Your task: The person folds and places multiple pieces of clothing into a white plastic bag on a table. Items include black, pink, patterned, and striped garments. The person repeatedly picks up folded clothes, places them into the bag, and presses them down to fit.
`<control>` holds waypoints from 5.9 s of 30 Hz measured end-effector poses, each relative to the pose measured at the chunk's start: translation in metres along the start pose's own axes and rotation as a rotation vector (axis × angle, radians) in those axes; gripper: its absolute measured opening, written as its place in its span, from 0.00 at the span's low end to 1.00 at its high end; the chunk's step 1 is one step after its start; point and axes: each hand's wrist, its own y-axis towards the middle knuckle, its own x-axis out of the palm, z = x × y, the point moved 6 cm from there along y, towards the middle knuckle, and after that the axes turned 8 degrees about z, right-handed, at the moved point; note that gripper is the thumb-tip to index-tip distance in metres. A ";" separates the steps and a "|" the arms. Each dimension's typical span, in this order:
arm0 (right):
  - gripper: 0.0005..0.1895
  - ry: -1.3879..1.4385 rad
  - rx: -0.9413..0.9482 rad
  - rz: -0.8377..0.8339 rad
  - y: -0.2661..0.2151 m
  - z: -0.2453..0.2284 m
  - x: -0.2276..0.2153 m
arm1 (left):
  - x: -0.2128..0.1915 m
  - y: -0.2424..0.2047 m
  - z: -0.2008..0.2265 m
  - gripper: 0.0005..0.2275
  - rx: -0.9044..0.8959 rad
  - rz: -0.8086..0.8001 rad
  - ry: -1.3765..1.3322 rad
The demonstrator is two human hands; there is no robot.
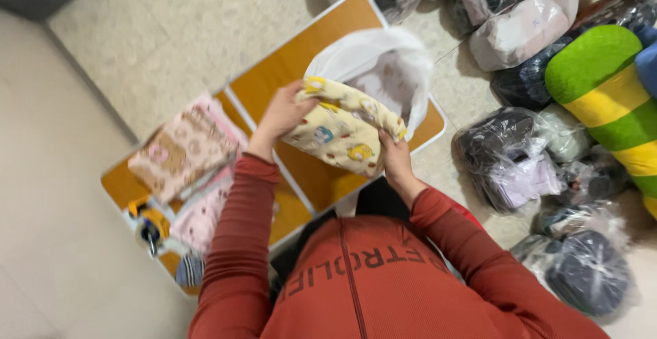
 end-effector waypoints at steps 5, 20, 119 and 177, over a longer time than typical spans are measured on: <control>0.18 0.084 0.104 0.167 0.064 0.044 -0.037 | 0.098 0.111 -0.044 0.17 -0.172 -0.237 0.228; 0.21 -0.123 0.116 0.390 0.125 0.062 -0.073 | 0.220 0.224 -0.042 0.19 0.088 -0.035 0.633; 0.39 -1.220 -0.695 -0.867 0.151 -0.081 0.141 | 0.088 -0.023 -0.057 0.20 -0.037 0.539 0.879; 0.30 -1.417 -0.816 -0.196 0.208 -0.143 0.038 | -0.011 -0.045 -0.071 0.35 -0.321 0.956 0.652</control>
